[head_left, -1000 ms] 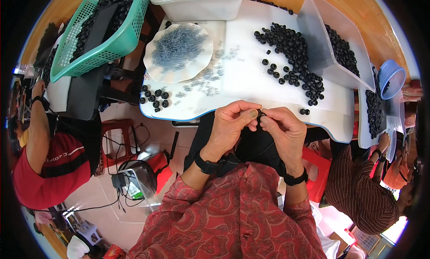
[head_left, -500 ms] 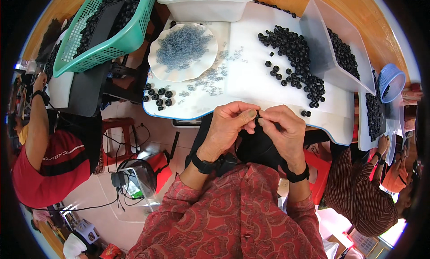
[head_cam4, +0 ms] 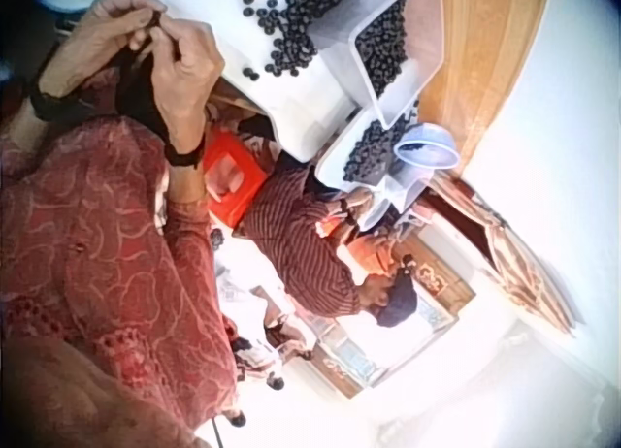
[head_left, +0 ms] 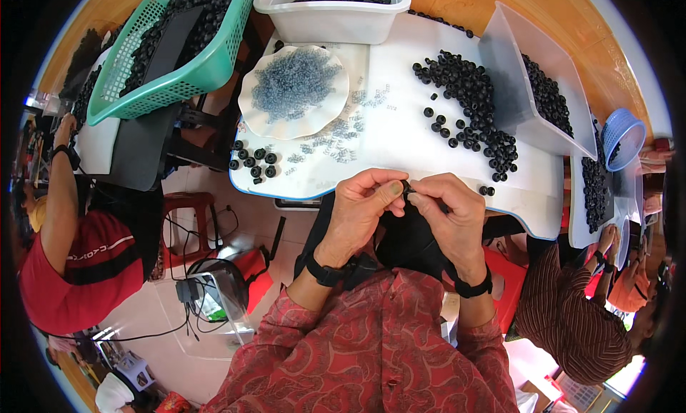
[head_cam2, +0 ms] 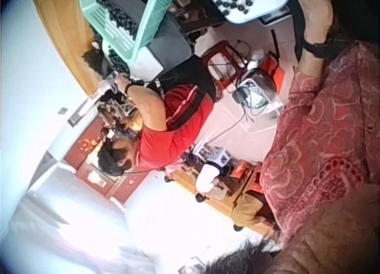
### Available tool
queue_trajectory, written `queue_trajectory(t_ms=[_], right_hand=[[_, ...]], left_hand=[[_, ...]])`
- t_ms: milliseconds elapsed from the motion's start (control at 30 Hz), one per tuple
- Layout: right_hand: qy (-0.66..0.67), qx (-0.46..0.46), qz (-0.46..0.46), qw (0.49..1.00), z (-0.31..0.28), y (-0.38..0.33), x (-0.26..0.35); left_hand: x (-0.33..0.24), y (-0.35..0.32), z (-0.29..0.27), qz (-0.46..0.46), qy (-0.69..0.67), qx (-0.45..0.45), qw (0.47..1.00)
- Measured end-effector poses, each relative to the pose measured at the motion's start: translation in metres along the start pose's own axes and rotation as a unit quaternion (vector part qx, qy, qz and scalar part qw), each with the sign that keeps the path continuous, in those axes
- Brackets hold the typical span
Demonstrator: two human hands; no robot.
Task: Sorting and inspecting small black plastic components at a work table.
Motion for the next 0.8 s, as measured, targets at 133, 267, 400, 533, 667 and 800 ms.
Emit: queue_trajectory(t_ms=[133,267,400,533,667,800], right_hand=[[-0.001,-0.004,0.001,1.0,0.002,0.003,0.0],[-0.004,0.003,0.021,1.0,0.005,0.004,-0.001],[-0.014,-0.004,-0.009,1.0,0.009,0.006,-0.003],[0.002,0.001,-0.027,1.0,0.011,0.009,-0.008],[-0.007,0.011,-0.007,1.0,0.012,0.013,-0.01],[-0.001,0.004,0.014,1.0,0.015,0.016,-0.009]], left_hand=[[0.0,0.001,-0.002,0.004,0.004,-0.001,1.0],[-0.001,0.002,-0.003,0.015,0.043,-0.013,0.999],[-0.001,0.002,-0.007,0.018,0.049,-0.004,0.999],[-0.001,0.004,-0.01,0.016,0.056,-0.015,0.998],[-0.003,0.007,-0.011,0.019,0.074,-0.022,0.997],[-0.008,0.011,-0.008,0.032,0.09,-0.033,0.995]])
Point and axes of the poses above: each hand's wrist, its own y-axis towards the middle knuckle, its own z-axis out of the palm, x = y × z, the point moved 2 cm from there along y, towards the middle knuckle, and after that the axes turned 3 degrees about z, right-handed, at the moved point
